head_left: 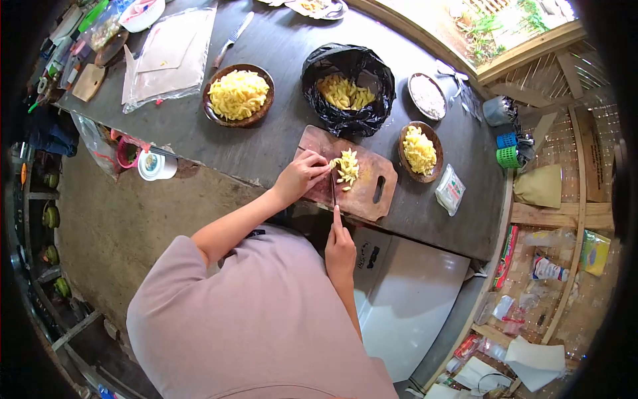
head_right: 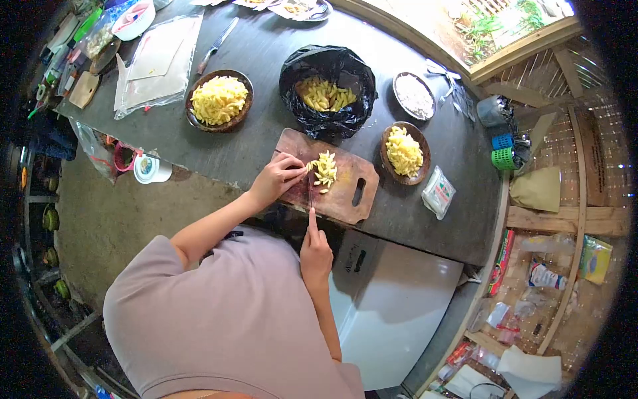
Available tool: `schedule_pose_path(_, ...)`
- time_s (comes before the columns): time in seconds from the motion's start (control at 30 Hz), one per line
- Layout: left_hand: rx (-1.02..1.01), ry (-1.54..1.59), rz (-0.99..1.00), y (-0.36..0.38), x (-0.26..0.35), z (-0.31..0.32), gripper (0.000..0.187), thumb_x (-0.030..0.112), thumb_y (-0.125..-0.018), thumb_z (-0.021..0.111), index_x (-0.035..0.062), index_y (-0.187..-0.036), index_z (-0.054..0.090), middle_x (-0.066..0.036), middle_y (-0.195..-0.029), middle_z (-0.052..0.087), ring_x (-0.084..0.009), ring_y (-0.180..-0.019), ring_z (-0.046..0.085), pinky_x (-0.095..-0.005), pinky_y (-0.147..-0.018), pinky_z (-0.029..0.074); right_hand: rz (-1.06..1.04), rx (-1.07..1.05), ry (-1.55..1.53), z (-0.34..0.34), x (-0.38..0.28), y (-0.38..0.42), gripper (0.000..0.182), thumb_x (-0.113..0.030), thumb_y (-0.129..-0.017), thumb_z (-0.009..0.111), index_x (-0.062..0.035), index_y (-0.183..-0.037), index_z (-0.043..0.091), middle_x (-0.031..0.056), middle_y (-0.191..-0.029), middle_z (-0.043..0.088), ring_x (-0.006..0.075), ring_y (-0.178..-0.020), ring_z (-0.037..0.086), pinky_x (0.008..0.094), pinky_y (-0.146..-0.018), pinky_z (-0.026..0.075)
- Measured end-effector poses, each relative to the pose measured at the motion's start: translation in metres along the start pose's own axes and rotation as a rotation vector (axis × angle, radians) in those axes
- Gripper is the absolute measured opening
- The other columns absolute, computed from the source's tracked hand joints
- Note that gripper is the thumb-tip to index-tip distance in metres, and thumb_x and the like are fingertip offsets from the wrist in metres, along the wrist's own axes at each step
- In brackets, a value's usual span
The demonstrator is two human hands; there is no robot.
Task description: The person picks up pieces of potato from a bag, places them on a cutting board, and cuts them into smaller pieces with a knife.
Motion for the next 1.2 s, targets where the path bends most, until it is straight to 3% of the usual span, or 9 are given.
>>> schedule_pose_path(0.17,0.002,0.015,0.007,-0.002,0.004,-0.004,0.016,0.011,-0.090,0.079,0.0042,-0.105,0.081,-0.007,-0.109,0.074,-0.0284,-0.107,0.067,-0.0408,-0.095,0.058,-0.108,0.171,-0.085,-0.006,-0.009,-0.024,0.058,-0.010,-0.109,0.058,-0.0210,-0.165,0.048,0.0159,-0.083,0.060,0.0373,-0.070,0.066,0.0507,-0.066,0.053)
schedule_pose_path(0.27,0.008,0.014,-0.015,0.000,-0.001,-0.003,0.017,0.011,-0.090,0.079,0.0028,-0.104,0.081,-0.007,-0.110,0.073,-0.0286,-0.110,0.067,-0.0408,-0.097,0.058,-0.150,0.144,-0.058,-0.009,-0.015,-0.031,0.057,-0.011,-0.109,0.058,-0.0218,-0.164,0.049,0.0155,-0.084,0.061,0.0376,-0.070,0.066,0.0505,-0.066,0.054)
schedule_pose_path(0.33,-0.005,0.013,-0.009,0.003,0.000,-0.001,0.018,0.011,-0.089,0.079,0.0030,-0.105,0.081,-0.007,-0.111,0.073,-0.0285,-0.111,0.067,-0.0409,-0.098,0.058,-0.051,0.032,0.001,-0.009,-0.014,-0.026,0.054,-0.011,-0.110,0.057,-0.0206,-0.163,0.051,0.0182,-0.090,0.065,0.0396,-0.078,0.067,0.0494,-0.073,0.054)
schedule_pose_path(0.4,0.003,0.004,-0.006,0.002,0.000,-0.001,0.018,0.011,-0.090,0.079,0.0031,-0.105,0.081,-0.007,-0.111,0.073,-0.0283,-0.111,0.067,-0.0409,-0.098,0.058,-0.102,0.084,0.052,-0.005,-0.010,-0.026,0.057,-0.013,-0.109,0.059,-0.0237,-0.164,0.049,0.0148,-0.084,0.060,0.0371,-0.069,0.066,0.0503,-0.064,0.055)
schedule_pose_path(0.63,-0.024,-0.014,-0.011,0.004,0.002,-0.002,0.020,0.014,-0.093,0.075,0.0032,-0.108,0.079,-0.005,-0.113,0.071,-0.0267,-0.116,0.064,-0.0384,-0.102,0.056,-0.110,0.043,0.055,-0.007,-0.002,-0.023,0.057,-0.014,-0.109,0.058,-0.0243,-0.165,0.048,0.0150,-0.084,0.060,0.0375,-0.068,0.066,0.0502,-0.065,0.056)
schedule_pose_path(0.83,-0.013,-0.013,-0.027,0.004,0.002,-0.002,0.019,0.014,-0.091,0.076,0.0018,-0.105,0.080,-0.008,-0.113,0.071,-0.0278,-0.116,0.065,-0.0388,-0.101,0.056,-0.059,-0.059,-0.036,-0.012,-0.024,-0.061,0.056,-0.011,-0.110,0.056,-0.0232,-0.164,0.049,0.0211,-0.094,0.068,0.0416,-0.082,0.070,0.0512,-0.072,0.054)
schedule_pose_path(0.93,-0.004,-0.005,-0.043,0.004,0.004,-0.003,0.018,0.014,-0.091,0.076,0.0014,-0.103,0.080,-0.008,-0.112,0.071,-0.0283,-0.116,0.065,-0.0390,-0.101,0.056,-0.044,-0.075,0.084,-0.009,-0.027,-0.071,0.056,-0.012,-0.110,0.055,-0.0234,-0.164,0.049,0.0245,-0.100,0.069,0.0435,-0.088,0.072,0.0522,-0.075,0.055)
schedule_pose_path(1.0,0.016,-0.008,-0.048,0.004,0.002,-0.002,0.016,0.012,-0.090,0.079,0.0032,-0.103,0.080,-0.008,-0.111,0.072,-0.0298,-0.112,0.067,-0.0414,-0.097,0.057,-0.159,0.035,-0.014,-0.007,-0.015,-0.054,0.060,-0.015,-0.109,0.056,-0.0289,-0.167,0.044,0.0200,-0.092,0.067,0.0425,-0.077,0.071,0.0529,-0.067,0.057)
schedule_pose_path(1.2,0.052,0.037,-0.029,0.002,0.002,-0.002,0.014,0.014,-0.091,0.079,0.0035,-0.101,0.081,-0.007,-0.106,0.072,-0.0282,-0.108,0.067,-0.0401,-0.096,0.058,-0.076,-0.022,0.060,-0.004,0.018,-0.005,0.062,-0.013,-0.107,0.059,-0.0271,-0.166,0.045,0.0165,-0.081,0.059,0.0400,-0.071,0.067,0.0532,-0.064,0.055)
Point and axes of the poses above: each hand's wrist, its own y-axis away from the middle knuckle, its own z-axis out of the palm, x = y × z, the point moved 2 cm from there along -y, towards the middle knuckle
